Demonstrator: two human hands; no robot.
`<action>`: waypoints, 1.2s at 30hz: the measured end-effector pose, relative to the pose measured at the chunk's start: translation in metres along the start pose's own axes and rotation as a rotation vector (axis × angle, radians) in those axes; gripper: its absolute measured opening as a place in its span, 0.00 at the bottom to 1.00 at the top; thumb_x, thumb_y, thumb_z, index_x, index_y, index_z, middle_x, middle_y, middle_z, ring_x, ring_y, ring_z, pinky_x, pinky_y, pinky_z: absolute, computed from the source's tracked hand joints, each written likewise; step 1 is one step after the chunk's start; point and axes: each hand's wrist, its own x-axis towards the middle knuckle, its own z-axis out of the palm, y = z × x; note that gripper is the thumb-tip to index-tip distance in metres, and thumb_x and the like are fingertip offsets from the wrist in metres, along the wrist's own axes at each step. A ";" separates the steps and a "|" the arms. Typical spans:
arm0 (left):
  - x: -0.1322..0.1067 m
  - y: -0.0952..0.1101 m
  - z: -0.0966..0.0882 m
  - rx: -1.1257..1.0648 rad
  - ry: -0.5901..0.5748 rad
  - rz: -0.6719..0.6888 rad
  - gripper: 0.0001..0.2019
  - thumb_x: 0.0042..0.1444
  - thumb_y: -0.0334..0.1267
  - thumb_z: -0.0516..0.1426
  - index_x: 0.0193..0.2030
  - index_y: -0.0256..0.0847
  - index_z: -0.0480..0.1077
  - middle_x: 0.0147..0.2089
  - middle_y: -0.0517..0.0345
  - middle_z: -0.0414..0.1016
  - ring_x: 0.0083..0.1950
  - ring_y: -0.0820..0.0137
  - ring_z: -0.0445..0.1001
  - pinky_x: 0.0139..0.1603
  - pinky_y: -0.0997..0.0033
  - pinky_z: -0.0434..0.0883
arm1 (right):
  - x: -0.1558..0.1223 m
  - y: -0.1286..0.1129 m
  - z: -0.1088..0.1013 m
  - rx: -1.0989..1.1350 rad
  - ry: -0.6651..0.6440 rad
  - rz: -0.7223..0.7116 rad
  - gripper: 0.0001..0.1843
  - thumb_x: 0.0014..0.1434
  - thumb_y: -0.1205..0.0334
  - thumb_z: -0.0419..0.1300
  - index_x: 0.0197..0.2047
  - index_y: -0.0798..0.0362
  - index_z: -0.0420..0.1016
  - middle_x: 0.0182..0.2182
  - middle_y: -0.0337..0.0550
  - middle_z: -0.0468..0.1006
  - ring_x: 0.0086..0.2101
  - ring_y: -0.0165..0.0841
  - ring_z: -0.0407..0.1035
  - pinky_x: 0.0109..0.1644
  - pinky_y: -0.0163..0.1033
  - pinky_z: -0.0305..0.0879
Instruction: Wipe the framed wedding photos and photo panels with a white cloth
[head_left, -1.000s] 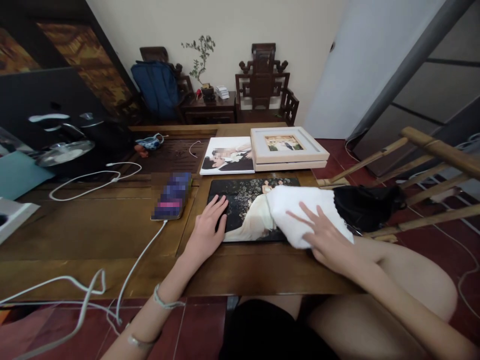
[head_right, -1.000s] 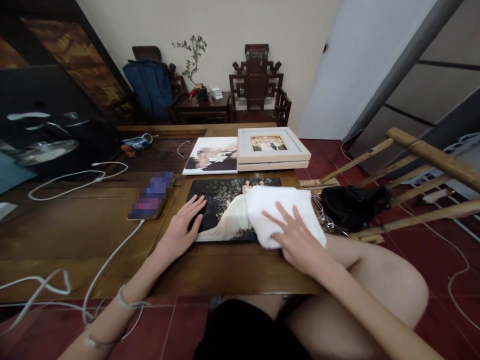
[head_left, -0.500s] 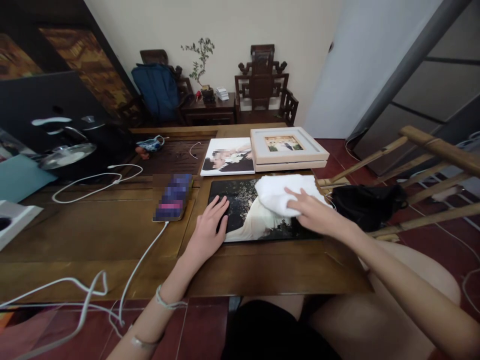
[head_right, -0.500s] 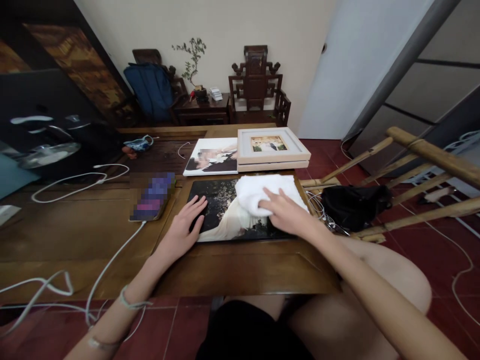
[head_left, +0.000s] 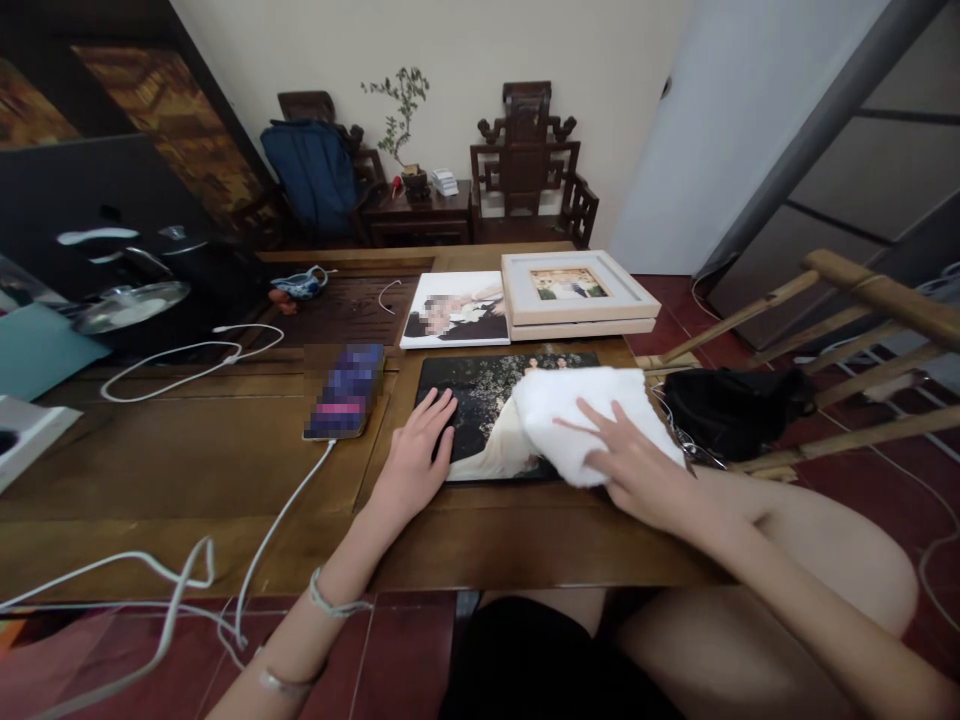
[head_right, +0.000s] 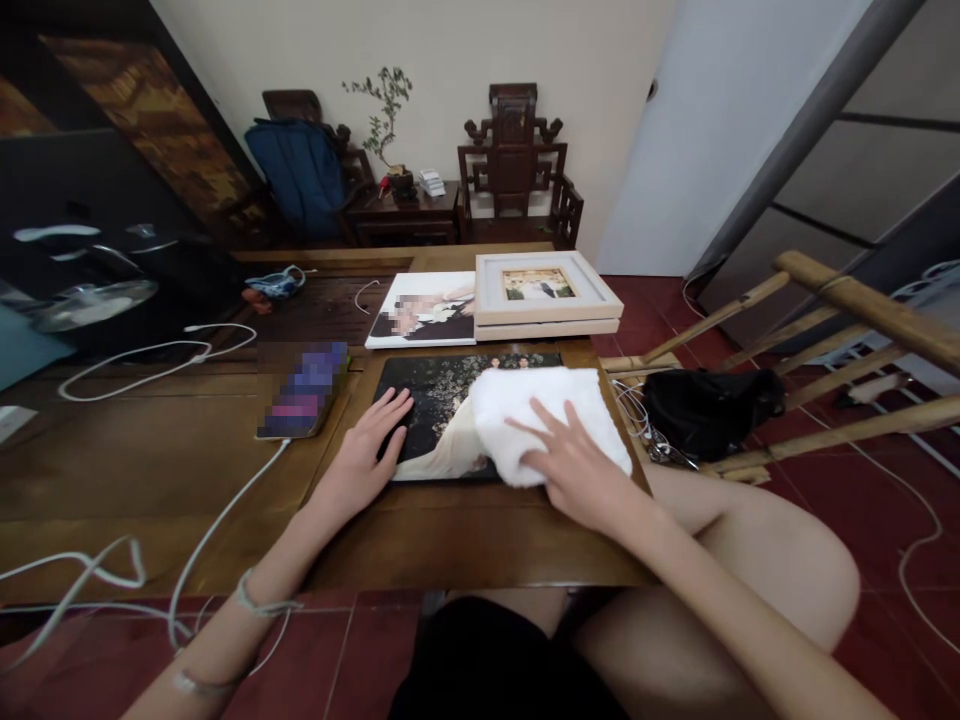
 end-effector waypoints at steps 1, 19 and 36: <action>0.000 0.001 0.000 0.003 -0.001 -0.003 0.21 0.63 0.34 0.46 0.62 0.42 0.60 0.66 0.49 0.60 0.69 0.61 0.53 0.62 0.43 0.59 | -0.012 -0.012 0.000 0.009 -0.005 -0.016 0.25 0.41 0.82 0.47 0.36 0.53 0.75 0.65 0.42 0.56 0.66 0.49 0.37 0.64 0.68 0.40; 0.001 0.001 -0.003 0.022 -0.020 0.017 0.21 0.63 0.34 0.47 0.62 0.41 0.59 0.66 0.49 0.61 0.69 0.61 0.53 0.61 0.42 0.59 | 0.074 0.067 -0.028 0.011 0.018 0.119 0.25 0.44 0.79 0.46 0.42 0.56 0.72 0.41 0.52 0.78 0.45 0.46 0.71 0.47 0.48 0.66; 0.002 0.008 -0.003 0.081 -0.056 -0.038 0.21 0.63 0.33 0.45 0.62 0.41 0.59 0.67 0.50 0.58 0.70 0.60 0.52 0.60 0.42 0.61 | -0.035 -0.053 -0.007 0.099 -0.058 -0.064 0.24 0.38 0.83 0.47 0.33 0.53 0.74 0.65 0.40 0.57 0.65 0.50 0.37 0.63 0.71 0.39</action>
